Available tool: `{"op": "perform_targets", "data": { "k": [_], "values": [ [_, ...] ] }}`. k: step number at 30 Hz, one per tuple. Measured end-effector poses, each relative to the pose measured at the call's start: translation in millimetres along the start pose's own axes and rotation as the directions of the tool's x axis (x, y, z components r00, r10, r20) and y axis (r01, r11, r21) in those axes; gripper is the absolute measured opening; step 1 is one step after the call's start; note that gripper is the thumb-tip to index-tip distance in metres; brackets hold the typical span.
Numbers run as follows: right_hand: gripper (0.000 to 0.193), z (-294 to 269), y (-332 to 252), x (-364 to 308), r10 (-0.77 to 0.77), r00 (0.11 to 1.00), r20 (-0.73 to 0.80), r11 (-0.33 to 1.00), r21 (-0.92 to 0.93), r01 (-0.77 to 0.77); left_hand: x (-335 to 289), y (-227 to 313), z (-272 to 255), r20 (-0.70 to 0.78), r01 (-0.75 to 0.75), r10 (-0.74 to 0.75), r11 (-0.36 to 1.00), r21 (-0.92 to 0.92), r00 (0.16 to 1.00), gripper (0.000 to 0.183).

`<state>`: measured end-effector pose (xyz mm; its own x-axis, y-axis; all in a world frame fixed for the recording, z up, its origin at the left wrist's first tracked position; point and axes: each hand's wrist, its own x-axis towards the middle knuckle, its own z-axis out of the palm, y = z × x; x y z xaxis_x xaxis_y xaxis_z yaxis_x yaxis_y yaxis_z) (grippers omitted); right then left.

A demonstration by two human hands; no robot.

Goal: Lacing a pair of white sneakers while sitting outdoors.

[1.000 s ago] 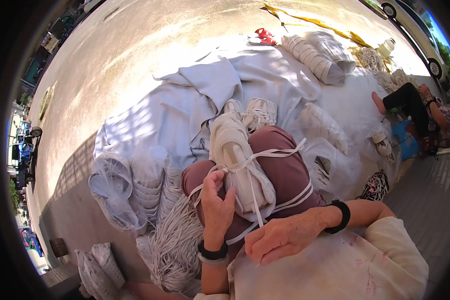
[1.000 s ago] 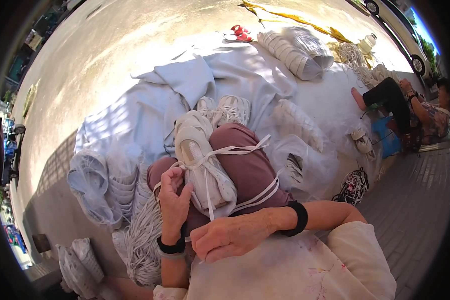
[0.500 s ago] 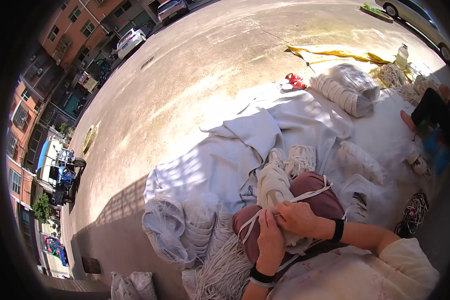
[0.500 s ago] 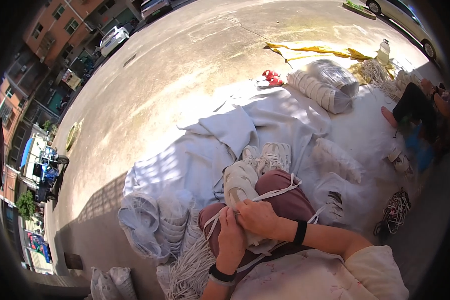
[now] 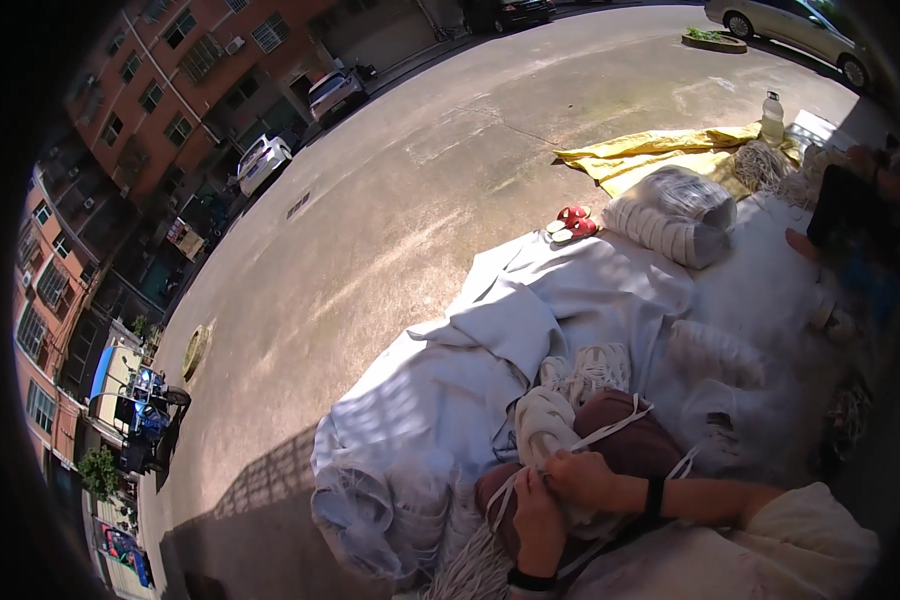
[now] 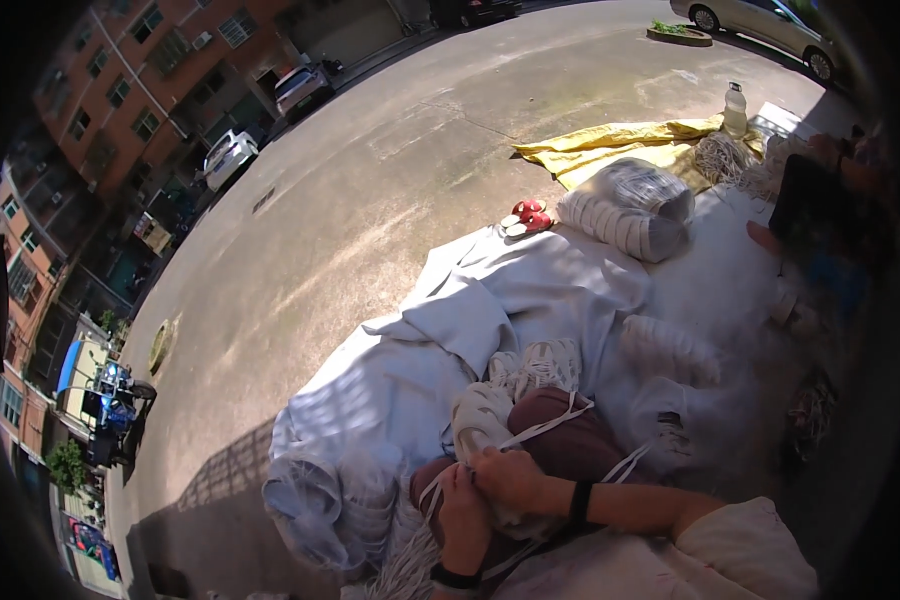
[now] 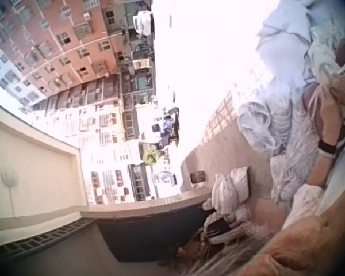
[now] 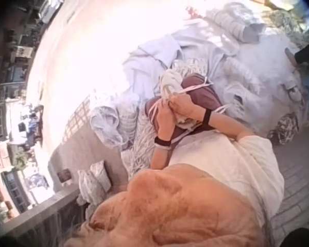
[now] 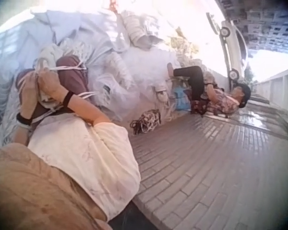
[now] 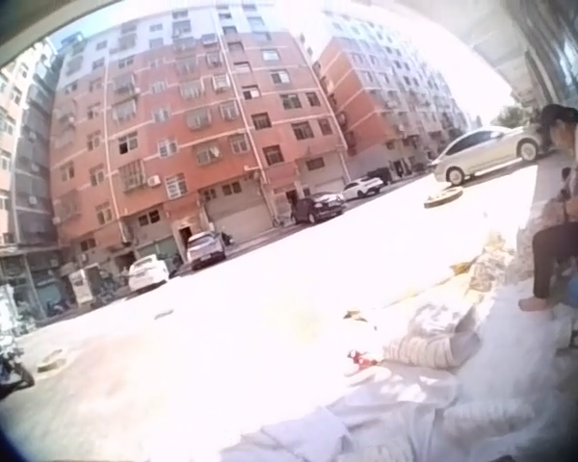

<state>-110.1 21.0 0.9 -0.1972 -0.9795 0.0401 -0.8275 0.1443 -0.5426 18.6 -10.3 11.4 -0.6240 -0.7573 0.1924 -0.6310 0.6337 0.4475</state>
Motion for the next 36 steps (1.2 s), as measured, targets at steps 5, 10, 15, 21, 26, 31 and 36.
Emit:
{"op": "perform_targets", "data": {
  "k": [5,10,15,21,26,31,36],
  "values": [
    [0.024,-2,-2,0,-0.034,0.999,0.011,0.994,0.104,0.033,3,-5,-4,0.118,0.07,-0.086,0.988,0.136,0.989,0.035],
    [0.022,2,-3,-6,0.001,0.999,0.038,1.0,0.005,-0.001,11,-24,0,0.228,0.019,-0.001,0.997,-0.078,0.974,0.041],
    [0.023,15,2,-14,-0.058,0.996,-0.061,0.998,-0.015,0.057,17,-45,-6,0.267,0.03,0.03,0.975,-0.219,0.963,0.038],
    [0.022,19,19,-5,-0.058,0.981,-0.184,0.993,0.088,0.075,24,-31,4,0.262,0.036,-0.01,0.995,-0.096,0.965,0.036],
    [0.027,9,-1,7,-0.002,0.999,-0.039,0.997,0.074,0.005,-3,-48,12,-0.026,0.034,-0.037,0.992,-0.119,0.999,0.031],
    [0.024,27,10,4,-0.084,0.996,0.008,0.99,0.115,0.082,45,-53,38,0.011,-0.159,0.162,0.979,-0.13,0.987,0.032],
    [0.016,-2,0,-16,-0.341,0.94,-0.009,0.933,-0.123,0.337,72,-36,33,0.065,-0.177,0.187,0.974,-0.142,0.98,0.031]
  ]
}}
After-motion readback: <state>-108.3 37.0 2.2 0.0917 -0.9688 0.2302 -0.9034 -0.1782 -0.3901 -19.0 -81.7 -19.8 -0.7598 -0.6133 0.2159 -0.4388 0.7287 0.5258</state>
